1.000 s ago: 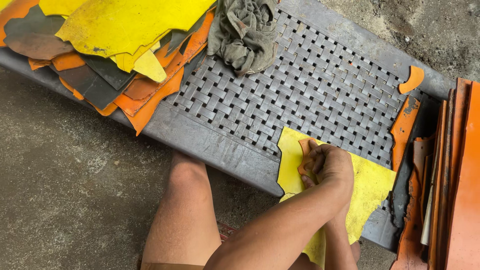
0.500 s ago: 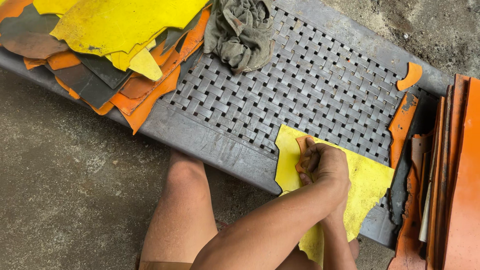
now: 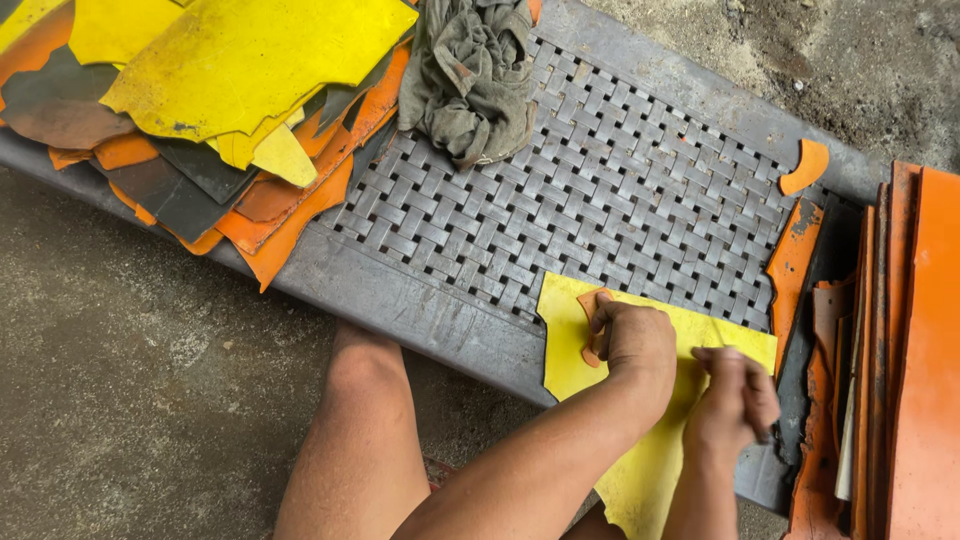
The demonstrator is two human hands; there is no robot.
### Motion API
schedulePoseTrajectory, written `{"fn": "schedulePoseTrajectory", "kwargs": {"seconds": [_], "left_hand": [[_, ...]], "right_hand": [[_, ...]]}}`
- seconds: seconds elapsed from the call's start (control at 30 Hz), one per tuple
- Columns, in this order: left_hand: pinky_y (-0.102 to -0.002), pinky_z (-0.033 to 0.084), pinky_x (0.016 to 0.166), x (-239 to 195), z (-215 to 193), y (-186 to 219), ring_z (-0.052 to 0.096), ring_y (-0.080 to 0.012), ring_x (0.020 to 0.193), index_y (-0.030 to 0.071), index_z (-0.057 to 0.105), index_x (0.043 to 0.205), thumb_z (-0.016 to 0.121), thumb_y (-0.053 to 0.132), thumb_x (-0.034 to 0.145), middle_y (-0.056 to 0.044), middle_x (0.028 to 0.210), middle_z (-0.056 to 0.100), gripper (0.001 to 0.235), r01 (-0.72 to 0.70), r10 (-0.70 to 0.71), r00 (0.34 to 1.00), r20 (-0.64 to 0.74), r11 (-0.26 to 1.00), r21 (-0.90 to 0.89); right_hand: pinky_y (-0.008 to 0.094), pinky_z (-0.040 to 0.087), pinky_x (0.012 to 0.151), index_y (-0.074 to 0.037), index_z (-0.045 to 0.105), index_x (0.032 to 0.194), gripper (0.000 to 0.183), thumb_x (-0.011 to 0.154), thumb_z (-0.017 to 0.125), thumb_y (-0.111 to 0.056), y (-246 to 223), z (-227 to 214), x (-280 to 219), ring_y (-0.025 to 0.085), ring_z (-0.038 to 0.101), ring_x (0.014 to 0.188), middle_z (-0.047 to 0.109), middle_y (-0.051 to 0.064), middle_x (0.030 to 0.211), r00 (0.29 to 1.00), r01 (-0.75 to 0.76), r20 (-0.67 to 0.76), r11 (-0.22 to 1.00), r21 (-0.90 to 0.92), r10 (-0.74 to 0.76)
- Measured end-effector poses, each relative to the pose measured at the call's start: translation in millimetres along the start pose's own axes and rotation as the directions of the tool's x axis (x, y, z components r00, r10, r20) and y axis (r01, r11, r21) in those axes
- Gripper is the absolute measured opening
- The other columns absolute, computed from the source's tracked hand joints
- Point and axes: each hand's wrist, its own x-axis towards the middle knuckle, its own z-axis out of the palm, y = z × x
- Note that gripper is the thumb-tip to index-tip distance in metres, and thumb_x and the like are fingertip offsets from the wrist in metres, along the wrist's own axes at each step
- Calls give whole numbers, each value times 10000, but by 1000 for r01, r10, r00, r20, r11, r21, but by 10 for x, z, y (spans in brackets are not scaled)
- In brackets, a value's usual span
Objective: The person uses a knife to cut a small orange rubber piece from a larger yellow rubber sheet. They repeatedly trace the outline of the orange piece and cut along the edges to separate it from the yellow sheet.
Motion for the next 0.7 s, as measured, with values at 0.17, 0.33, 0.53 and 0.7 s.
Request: {"fn": "schedulePoseTrajectory", "kwargs": {"seconds": [0.17,0.33,0.53,0.7], "left_hand": [[-331,537,538,239,153,252,585,-94,443,-201,660,1256,645,28,855,20,558,605,462,-57,36,997,69,942,330],[-254,517,520,491,311,509,558,-29,412,-140,685,1279,581,4,882,85,515,567,435,-91,7,989,148,820,566],[-225,504,506,499,303,568,531,-17,397,-148,657,1298,570,12,915,54,557,668,424,-87,-18,985,169,800,593],[-223,499,514,448,227,509,473,-9,385,-163,658,1294,563,21,930,31,582,698,419,-137,42,982,182,823,551]], "right_hand": [[392,531,892,-54,573,1150,231,1097,419,-217,-529,379,771,264,655,859,699,228,967,867,-195,498,920,339,1],[374,540,709,44,685,910,368,1049,553,-271,-654,1139,1182,222,651,707,749,189,819,496,-148,828,965,-216,261],[358,541,660,29,722,882,406,1026,562,-315,-604,1321,1270,204,648,653,747,144,738,423,-141,793,896,-421,438],[356,563,661,-28,723,943,321,995,562,-301,-579,1307,1272,195,679,665,747,124,738,411,-104,821,915,-389,396]]}}
